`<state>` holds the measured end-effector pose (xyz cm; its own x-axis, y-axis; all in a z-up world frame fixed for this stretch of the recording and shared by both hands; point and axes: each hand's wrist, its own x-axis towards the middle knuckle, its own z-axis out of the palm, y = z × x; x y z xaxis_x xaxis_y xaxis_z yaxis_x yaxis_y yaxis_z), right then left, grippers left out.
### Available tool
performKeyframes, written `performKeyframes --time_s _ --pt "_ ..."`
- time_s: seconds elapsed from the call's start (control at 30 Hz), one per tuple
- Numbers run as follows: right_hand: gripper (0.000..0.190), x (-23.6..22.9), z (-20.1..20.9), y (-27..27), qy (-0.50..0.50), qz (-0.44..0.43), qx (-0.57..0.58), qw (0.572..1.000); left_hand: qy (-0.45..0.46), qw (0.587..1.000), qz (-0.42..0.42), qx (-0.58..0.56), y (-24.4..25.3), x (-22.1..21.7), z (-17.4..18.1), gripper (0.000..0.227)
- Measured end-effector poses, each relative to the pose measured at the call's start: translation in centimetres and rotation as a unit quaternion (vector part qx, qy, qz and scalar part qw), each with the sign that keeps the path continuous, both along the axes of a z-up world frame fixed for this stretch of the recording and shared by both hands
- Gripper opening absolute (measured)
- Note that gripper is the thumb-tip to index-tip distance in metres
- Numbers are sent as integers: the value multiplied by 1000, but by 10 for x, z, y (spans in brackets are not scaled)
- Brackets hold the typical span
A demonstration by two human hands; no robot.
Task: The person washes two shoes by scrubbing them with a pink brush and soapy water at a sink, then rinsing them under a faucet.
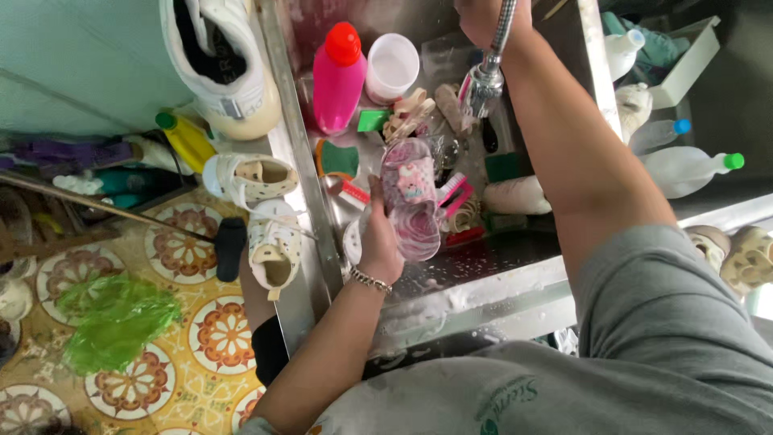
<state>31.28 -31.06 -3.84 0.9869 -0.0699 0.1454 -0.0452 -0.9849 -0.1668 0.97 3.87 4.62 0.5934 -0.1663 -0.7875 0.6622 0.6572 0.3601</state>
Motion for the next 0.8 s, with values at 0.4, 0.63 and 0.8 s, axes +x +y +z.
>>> performKeyframes --time_s 0.4,0.63,0.8 --pt "33 -189 -28 128 128 -48 890 434 13 985 -154 79 -15 4 3 125" --pt "66 -190 13 147 65 -353 707 609 -28 952 -246 182 -26 22 -6 143" --pt "52 -228 40 153 149 -257 790 536 -40 938 -284 194 -43 56 -6 141"
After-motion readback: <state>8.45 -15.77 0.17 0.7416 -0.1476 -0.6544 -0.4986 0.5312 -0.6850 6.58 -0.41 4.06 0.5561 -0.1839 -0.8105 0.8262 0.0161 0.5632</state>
